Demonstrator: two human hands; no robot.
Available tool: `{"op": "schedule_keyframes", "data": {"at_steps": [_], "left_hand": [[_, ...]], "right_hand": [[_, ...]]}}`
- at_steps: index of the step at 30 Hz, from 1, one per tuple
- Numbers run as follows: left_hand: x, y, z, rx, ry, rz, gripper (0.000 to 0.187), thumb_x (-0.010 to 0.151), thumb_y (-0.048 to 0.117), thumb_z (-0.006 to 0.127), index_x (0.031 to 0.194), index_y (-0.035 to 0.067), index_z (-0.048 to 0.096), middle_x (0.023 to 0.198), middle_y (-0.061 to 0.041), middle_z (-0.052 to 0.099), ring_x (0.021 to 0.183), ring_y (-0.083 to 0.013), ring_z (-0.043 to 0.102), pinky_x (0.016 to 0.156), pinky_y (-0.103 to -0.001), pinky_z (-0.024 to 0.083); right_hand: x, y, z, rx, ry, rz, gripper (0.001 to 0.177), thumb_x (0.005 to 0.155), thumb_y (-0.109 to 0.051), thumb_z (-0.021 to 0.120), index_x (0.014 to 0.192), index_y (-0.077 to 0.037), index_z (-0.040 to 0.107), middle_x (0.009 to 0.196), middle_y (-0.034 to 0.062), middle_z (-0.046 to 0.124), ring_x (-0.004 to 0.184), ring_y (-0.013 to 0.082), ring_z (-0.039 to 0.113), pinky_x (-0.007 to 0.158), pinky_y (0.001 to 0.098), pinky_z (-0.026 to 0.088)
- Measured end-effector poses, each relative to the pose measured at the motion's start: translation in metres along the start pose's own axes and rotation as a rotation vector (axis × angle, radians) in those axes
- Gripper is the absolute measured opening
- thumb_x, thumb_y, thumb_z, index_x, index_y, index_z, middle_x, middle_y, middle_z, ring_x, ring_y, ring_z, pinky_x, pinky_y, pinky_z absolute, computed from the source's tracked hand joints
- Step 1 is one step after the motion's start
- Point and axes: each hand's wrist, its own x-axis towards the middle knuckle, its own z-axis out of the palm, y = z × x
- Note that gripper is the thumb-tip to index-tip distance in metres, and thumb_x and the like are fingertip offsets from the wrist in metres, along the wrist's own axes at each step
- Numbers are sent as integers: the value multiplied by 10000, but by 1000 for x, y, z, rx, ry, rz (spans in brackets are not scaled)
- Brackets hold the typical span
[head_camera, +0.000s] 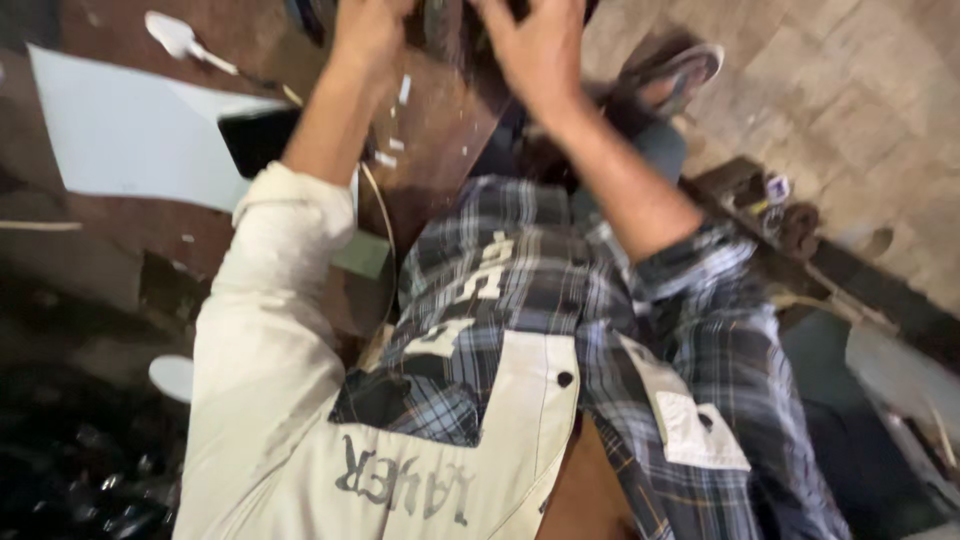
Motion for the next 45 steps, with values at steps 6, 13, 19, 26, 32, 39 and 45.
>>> {"op": "schedule_keyframes", "data": {"at_steps": [6,13,19,26,32,39,45], "left_hand": [[-25,44,45,80,-27,110,103,1046,46,565,1074,32,664,980,-11,674,895,-98,608,816,-262,516],[-37,59,49,-44,-224,173,72,1106,69,586,1172,44,593,1059,-15,624,955,-97,578,868,-277,492],[-50,63,50,-112,-270,93,137,1071,109,579,1198,65,609,1080,7,639,1008,-86,610,914,-268,513],[-40,46,42,40,-294,262,58,1099,90,595,1116,38,614,1003,28,592,969,-78,545,897,-250,450],[-31,40,39,58,-299,272,69,1081,99,600,1081,33,619,966,44,572,927,-71,516,851,-248,436],[-30,59,25,13,-557,132,69,1097,109,599,1084,44,616,976,54,573,924,-57,511,847,-225,429],[-32,34,48,27,-188,315,49,1071,48,606,1077,8,633,969,29,624,933,-71,560,861,-240,474]], "right_hand": [[3,-37,-13,122,-61,4,187,956,-80,776,1103,-14,681,1008,140,685,875,262,731,771,347,580],[16,-51,-23,97,-97,-108,223,976,-59,754,1181,-26,672,1083,140,692,998,301,714,874,374,568],[35,-40,-31,-2,-332,-359,238,971,-85,785,1203,-76,734,1065,128,676,1009,339,675,868,412,546],[59,-51,-48,-165,-511,-576,330,825,-30,764,1149,-86,740,1116,113,681,1015,330,663,822,435,533],[67,-54,-42,-122,-595,-465,125,997,-78,758,1092,-36,688,1072,130,669,984,354,642,815,461,498],[60,-47,-30,-15,-505,-214,164,1054,-103,724,1070,31,632,1051,196,651,978,386,645,856,433,509],[43,-39,-26,52,-361,-296,108,1058,-42,684,1117,43,650,1118,205,635,1038,374,651,908,416,524]]}}
